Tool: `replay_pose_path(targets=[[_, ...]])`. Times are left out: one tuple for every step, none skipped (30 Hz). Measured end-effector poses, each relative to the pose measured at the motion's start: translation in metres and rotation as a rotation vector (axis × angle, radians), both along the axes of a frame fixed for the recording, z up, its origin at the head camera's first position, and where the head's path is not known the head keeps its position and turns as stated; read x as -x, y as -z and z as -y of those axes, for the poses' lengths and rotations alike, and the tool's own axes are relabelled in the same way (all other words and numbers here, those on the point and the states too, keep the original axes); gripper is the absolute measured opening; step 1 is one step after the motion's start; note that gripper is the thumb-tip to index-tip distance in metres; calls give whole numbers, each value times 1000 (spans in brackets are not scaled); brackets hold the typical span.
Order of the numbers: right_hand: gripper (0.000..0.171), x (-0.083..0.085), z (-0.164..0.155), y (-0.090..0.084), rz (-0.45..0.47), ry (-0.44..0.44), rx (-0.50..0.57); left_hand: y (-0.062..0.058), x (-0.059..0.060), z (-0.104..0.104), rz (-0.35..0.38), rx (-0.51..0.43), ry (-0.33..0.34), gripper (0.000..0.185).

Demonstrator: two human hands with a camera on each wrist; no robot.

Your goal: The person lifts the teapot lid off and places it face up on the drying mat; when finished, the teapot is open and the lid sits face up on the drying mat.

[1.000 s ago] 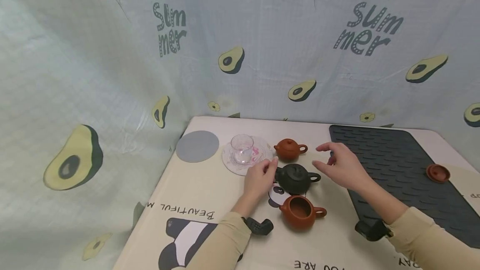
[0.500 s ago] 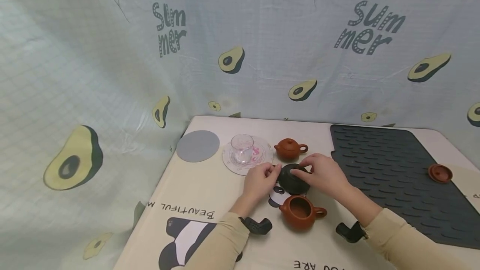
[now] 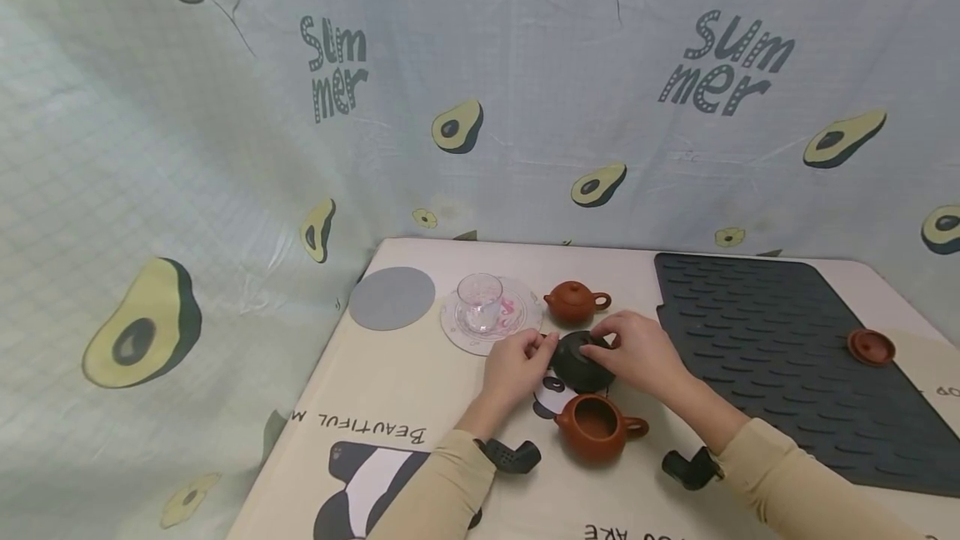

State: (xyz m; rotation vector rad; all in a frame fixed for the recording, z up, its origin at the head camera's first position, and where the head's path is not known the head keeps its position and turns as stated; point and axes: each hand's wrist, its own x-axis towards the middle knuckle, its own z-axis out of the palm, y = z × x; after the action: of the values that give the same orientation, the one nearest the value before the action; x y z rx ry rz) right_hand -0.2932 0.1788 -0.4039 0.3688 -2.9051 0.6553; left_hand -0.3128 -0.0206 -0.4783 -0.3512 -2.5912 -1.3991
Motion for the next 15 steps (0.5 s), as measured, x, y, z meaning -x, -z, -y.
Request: replay_pose_path(targets=[[26,0,0,0,9,0,10,0,0,0,2,0,0,35],[25,0,-1,1,20,-1,19,0,0,0,5,-2,-1,35],[25,1,-1,2,30,-2,29,0,0,1,6,-4,-1,35],[25,1,-1,2,40,-3,40,0,-1,1,7,-6,-2,35],[25,1,-1,2,52,-4,52,0,-1,1,9,-6,-3,35],[25,0,-2,2,62,-5,63,0,-1,1,8,-7,-4,35],[25,0,-2,2,72,-6,72,0,-1,1,8,-7,-5,35],[25,0,-2,2,80,-7,79,0,-1,1,7,-10,-4,35],[24,0,-2,2,87,-9,85,0,-1,1,7,-11,-4,35],[23,0,-3,2,91,-10,90,-1,-1,1,7,-11,-3,35],[22,0,-3,2,94,-12,93,-1,-1,1,7,-11,-2,35],[22,0,-3,2,95,-14,94,0,-1,1,5,-13,0,35],[21,0,-4,3,97,-17,96,0,-1,1,5,-14,2,35],[21,0,-4,3,97,-19,97,0,-1,0,5,-16,3,35],[20,0,-4,3,96,-22,96,0,-1,0,5,-15,2,34]])
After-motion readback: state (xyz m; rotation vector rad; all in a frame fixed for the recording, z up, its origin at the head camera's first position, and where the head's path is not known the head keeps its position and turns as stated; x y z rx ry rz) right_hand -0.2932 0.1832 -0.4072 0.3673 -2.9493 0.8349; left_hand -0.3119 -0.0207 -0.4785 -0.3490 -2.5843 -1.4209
